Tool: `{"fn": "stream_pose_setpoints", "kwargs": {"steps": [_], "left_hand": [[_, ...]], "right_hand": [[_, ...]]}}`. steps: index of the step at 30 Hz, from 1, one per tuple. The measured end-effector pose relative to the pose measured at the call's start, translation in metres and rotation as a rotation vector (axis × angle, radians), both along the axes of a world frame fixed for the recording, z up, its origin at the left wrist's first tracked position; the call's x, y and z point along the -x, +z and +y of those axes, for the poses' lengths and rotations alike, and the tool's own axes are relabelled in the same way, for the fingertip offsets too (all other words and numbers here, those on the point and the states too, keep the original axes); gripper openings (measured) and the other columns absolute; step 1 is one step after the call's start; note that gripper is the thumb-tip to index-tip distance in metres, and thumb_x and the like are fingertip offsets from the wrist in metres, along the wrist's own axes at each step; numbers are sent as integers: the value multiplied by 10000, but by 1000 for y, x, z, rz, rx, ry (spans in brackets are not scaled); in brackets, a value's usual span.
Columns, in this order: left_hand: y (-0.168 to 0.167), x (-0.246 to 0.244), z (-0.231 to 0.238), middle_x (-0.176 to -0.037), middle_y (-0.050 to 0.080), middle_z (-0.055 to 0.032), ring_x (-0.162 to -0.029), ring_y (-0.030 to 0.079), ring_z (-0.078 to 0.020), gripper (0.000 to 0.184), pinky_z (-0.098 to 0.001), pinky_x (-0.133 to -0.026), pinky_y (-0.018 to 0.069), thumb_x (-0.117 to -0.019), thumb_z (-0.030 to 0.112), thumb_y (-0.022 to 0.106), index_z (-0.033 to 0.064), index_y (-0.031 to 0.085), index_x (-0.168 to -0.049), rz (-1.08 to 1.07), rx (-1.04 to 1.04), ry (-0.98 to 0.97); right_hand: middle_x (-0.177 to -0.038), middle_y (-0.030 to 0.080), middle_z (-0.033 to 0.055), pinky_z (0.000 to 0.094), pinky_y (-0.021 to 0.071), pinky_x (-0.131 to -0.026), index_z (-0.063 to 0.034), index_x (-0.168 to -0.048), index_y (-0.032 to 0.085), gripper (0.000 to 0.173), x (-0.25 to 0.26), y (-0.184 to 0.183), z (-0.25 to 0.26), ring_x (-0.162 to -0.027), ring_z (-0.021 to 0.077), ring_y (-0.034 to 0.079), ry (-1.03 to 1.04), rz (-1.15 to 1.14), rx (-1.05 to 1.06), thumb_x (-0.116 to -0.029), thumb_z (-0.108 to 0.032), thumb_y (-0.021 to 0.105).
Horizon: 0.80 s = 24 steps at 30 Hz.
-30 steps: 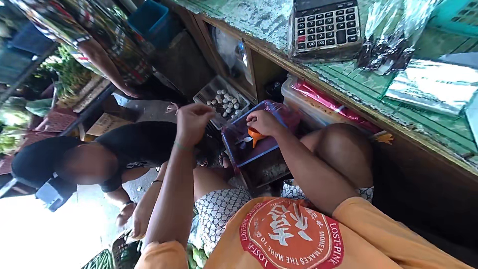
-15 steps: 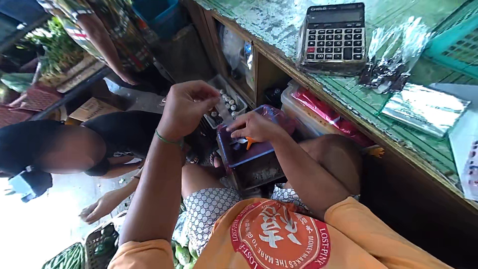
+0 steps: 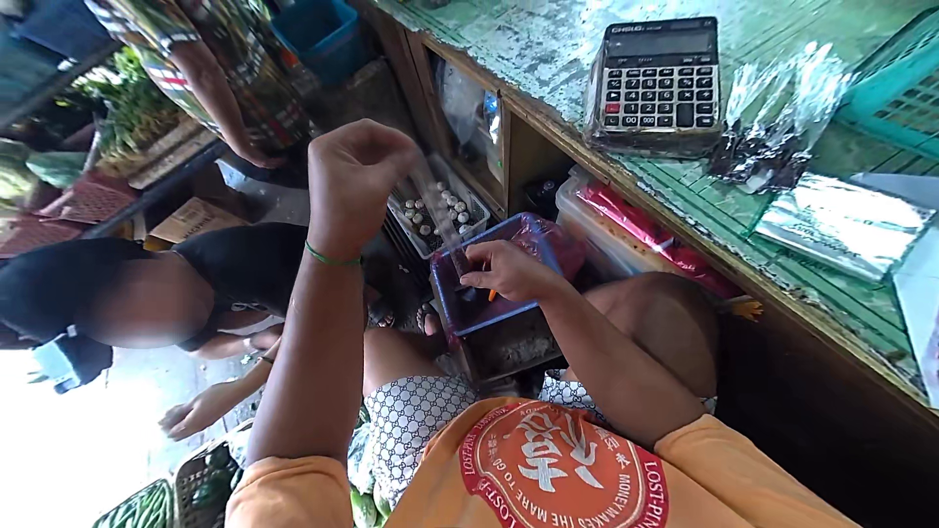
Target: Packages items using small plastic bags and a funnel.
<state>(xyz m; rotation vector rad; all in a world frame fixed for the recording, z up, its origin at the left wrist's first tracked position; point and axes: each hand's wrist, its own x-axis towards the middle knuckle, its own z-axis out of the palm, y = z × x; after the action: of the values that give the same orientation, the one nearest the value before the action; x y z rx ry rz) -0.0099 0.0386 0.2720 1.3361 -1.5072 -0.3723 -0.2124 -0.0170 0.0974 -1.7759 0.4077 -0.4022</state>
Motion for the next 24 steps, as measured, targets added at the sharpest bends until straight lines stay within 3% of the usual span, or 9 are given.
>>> {"fn": "stream_pose_setpoints", "kwargs": {"steps": [3, 5, 7, 11, 15, 18, 20, 24], "left_hand": [[7, 7, 14, -878, 740, -10, -785, 708, -81, 121, -256, -745, 618, -869, 10, 766, 27, 721, -980, -43, 37, -28], [11, 10, 31, -942, 740, -8, -848, 707, -79, 116, -263, -786, 614, -896, 8, 731, 19, 720, -1011, -104, 102, -80], [4, 13, 48, -989, 722, 11, -898, 693, -77, 108, -260, -821, 603, -914, 21, 702, 46, 709, -1019, -128, 118, -101], [-54, 13, 41, -998, 737, -68, -914, 703, -141, 111, -357, -845, 595, -902, 16, 708, 18, 734, -1010, -241, -155, -74], [-69, 8, 35, -979, 751, -31, -916, 717, -110, 117, -322, -854, 615, -894, 35, 737, 41, 742, -1011, -135, -146, -69], [-50, 2, 36, -993, 747, -38, -913, 715, -99, 142, -302, -851, 610, -908, 48, 717, 33, 729, -1049, -172, -155, -95], [-34, -4, 37, -1017, 740, -49, -915, 711, -104, 171, -310, -851, 610, -921, 67, 699, 28, 721, -1086, -209, -178, -98], [-17, -27, 29, -994, 729, -47, -855, 705, -100, 192, -301, -789, 612, -912, 79, 722, 46, 711, -1101, -177, -218, -15]], "right_hand": [[-995, 691, 47, 325, 576, -814, -59, -1041, 717, 166, -5, -8, 0, -879, 116, 663, -50, -3, 1, -933, -179, 757], [-1126, 690, 90, 381, 578, -848, -83, -1367, 609, 540, -1, -8, -6, -930, 176, 674, -44, 79, -2, -881, -193, 816], [-1189, 674, 127, 456, 577, -873, -113, -1494, 494, 694, 7, -11, -17, -973, 248, 679, -61, 173, 14, -883, -187, 817], [-1162, 696, 140, 489, 578, -906, -75, -1357, 616, 468, 26, -14, -34, -1020, 266, 687, -221, 217, 71, -928, -197, 758], [-1137, 726, 72, 384, 579, -945, -75, -1227, 702, 250, 28, -1, -28, -1041, 158, 697, -263, 60, 39, -992, -152, 666], [-1195, 702, 108, 380, 566, -945, -9, -1316, 625, 350, 1, -11, -8, -1077, 178, 677, -119, -202, -139, -1035, -167, 489], [-1263, 679, 106, 393, 543, -987, -16, -1367, 587, 452, -20, -23, 8, -1145, 187, 652, -3, -295, -308, -1067, -286, 385], [-1151, 713, 149, 408, 577, -948, 2, -1311, 621, 528, -34, -24, 34, -1042, 235, 700, 131, -334, -609, -1100, -381, 323]]}}
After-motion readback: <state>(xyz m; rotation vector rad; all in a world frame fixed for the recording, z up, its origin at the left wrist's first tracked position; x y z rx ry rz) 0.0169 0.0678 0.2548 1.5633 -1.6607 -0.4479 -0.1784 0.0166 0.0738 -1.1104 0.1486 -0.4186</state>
